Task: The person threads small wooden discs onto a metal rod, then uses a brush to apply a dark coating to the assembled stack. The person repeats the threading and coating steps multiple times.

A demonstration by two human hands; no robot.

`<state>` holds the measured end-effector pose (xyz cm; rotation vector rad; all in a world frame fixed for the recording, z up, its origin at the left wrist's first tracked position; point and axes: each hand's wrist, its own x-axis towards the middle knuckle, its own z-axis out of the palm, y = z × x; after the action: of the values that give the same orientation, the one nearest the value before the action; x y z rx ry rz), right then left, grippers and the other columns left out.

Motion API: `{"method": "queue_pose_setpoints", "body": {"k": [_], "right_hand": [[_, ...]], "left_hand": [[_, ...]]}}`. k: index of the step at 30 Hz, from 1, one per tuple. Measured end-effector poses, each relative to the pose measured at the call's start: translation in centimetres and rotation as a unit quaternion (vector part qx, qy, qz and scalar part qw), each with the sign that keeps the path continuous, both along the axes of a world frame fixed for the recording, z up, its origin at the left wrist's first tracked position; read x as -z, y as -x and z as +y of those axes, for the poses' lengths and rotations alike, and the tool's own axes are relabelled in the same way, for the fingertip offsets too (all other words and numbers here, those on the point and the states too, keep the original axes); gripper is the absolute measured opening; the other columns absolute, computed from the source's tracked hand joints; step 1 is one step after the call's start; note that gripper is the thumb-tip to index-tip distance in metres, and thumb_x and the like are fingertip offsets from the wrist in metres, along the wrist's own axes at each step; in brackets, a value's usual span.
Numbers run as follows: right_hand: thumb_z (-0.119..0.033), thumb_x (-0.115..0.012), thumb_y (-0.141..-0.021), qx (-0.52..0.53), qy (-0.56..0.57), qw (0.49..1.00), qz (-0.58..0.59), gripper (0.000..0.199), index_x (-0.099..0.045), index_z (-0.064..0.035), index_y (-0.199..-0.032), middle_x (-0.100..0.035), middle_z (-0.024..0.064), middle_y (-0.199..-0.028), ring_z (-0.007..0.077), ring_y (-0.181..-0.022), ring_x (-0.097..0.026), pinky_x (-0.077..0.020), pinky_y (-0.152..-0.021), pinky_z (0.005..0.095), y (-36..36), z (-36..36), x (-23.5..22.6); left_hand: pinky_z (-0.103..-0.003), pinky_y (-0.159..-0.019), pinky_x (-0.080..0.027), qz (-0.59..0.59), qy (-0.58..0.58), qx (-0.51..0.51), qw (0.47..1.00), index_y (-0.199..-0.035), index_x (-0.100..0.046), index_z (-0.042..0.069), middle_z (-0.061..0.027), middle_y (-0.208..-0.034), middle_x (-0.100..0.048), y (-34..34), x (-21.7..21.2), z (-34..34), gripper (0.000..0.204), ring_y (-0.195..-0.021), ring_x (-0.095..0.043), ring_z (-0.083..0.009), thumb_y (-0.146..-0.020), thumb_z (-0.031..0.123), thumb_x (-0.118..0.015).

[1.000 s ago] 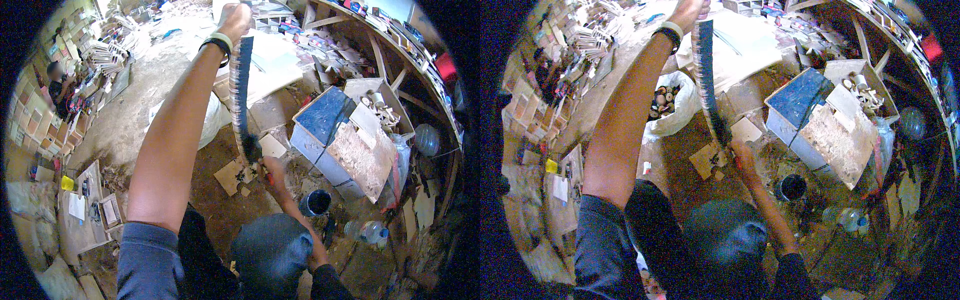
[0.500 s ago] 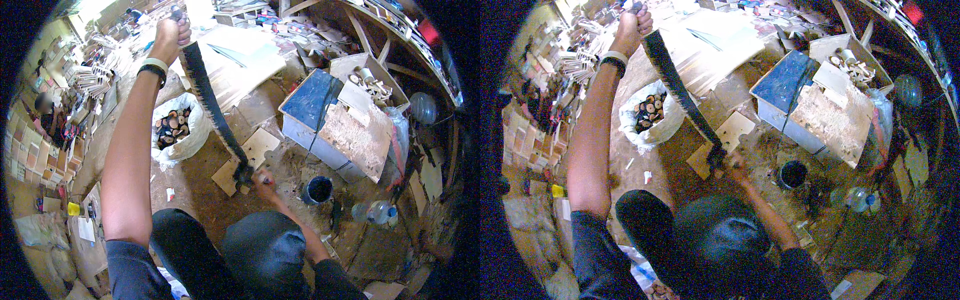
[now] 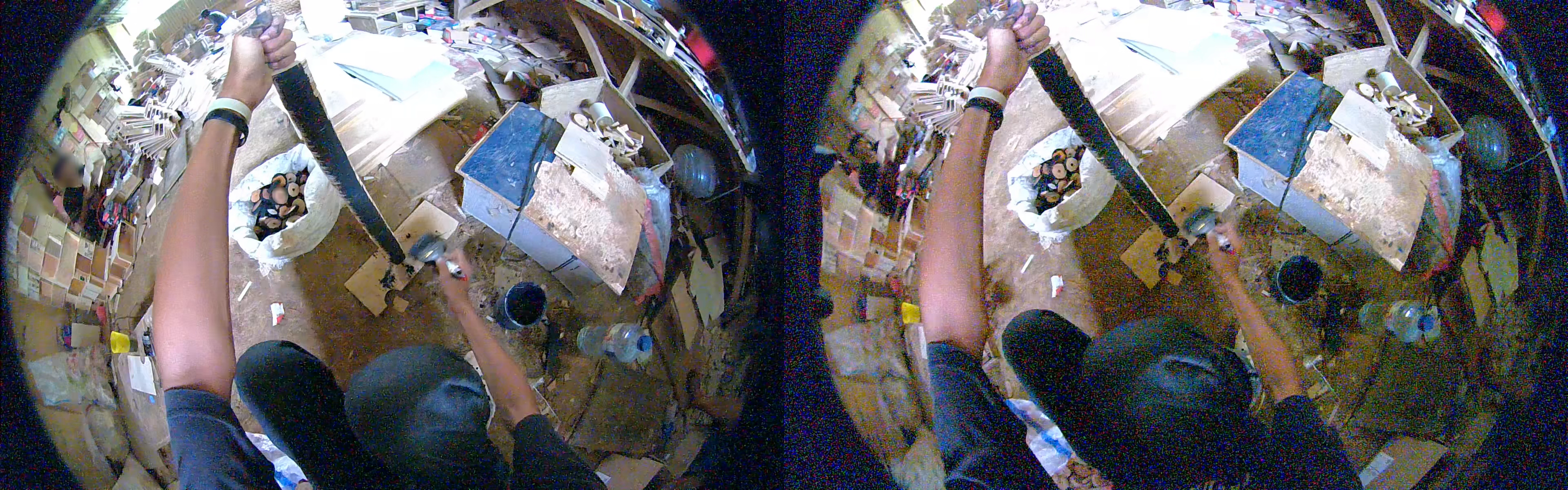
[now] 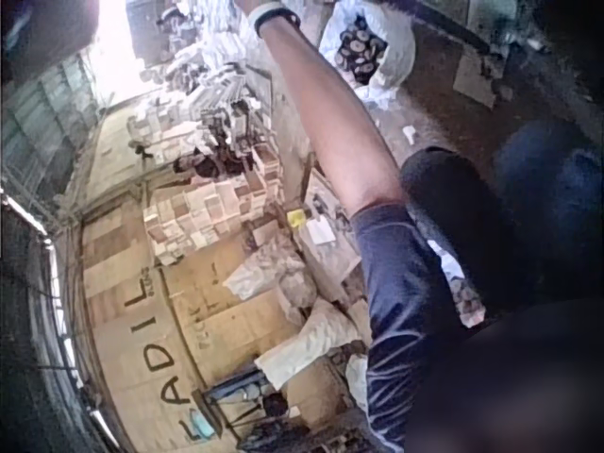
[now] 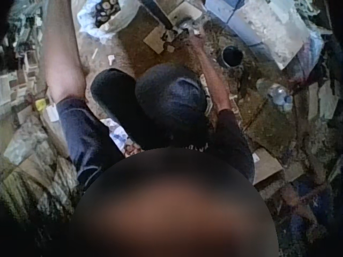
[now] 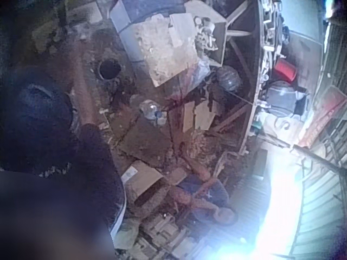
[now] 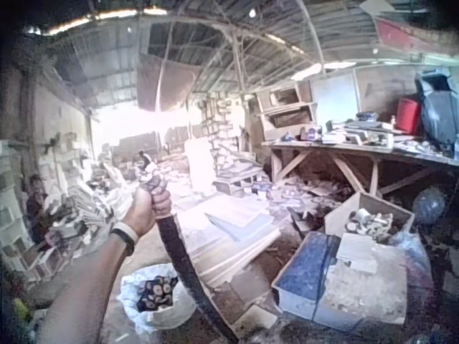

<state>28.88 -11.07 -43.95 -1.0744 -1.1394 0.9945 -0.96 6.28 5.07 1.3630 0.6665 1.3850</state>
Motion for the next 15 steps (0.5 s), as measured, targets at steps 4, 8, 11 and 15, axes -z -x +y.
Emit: {"method": "queue_pose_setpoints", "body": {"k": [4, 8, 11, 15], "right_hand": [[-0.018, -0.072, -0.093, -0.112, -0.022, 0.990, -0.082, 0.016, -0.061, -0.0077, -0.096, -0.063, -0.0004, -0.089, 0.0100, -0.082, -0.059, -0.0506, -0.075, 0.0297, -0.2, -0.3, 0.4], [-0.019, -0.076, -0.092, 0.047, 0.055, 0.996, 0.045, 0.021, -0.059, -0.0074, -0.095, -0.062, -0.0020, -0.093, 0.0080, -0.083, -0.058, -0.0506, -0.077, 0.0279, -0.7, -0.2, -1.3], [-0.025, -0.077, -0.090, -0.070, 0.008, 0.996, -0.052, 0.027, -0.056, -0.0076, -0.090, -0.058, -0.0033, -0.088, 0.0109, -0.082, -0.053, -0.0464, -0.074, 0.0316, -1.2, -0.2, -2.2], [-0.025, -0.076, -0.091, -0.147, -0.011, 0.989, -0.032, 0.025, -0.057, -0.0084, -0.086, -0.054, -0.0018, -0.081, 0.0111, -0.079, -0.051, -0.0431, -0.072, 0.0301, -1.9, -0.1, -1.2]], "left_hand": [[-0.025, -0.048, -0.021, -0.013, 0.014, 0.083, 0.996, -0.070, -0.037, 0.019, 0.0082, -0.059, -0.025, 0.5, 0.0, 0.6, 0.043, -0.050, -0.023, -0.0064, -0.110, 0.037, -0.038], [-0.032, -0.051, -0.035, -0.016, 0.017, 0.126, 0.992, -0.067, -0.049, 0.015, 0.0020, -0.056, -0.047, 0.6, 0.0, 1.1, 0.048, -0.050, -0.044, -0.0101, -0.099, 0.049, -0.059], [-0.027, -0.048, -0.023, -0.002, 0.010, 0.133, 0.991, -0.069, -0.041, 0.018, 0.0081, -0.056, -0.031, 0.0, -0.2, 1.4, 0.044, -0.048, -0.027, -0.0069, -0.105, 0.043, -0.046], [-0.025, -0.052, -0.021, -0.008, 0.010, 0.202, 0.979, -0.071, -0.037, 0.020, 0.0104, -0.060, -0.026, -1.0, -0.6, 0.8, 0.042, -0.052, -0.022, -0.0057, -0.109, 0.038, -0.040]]}}
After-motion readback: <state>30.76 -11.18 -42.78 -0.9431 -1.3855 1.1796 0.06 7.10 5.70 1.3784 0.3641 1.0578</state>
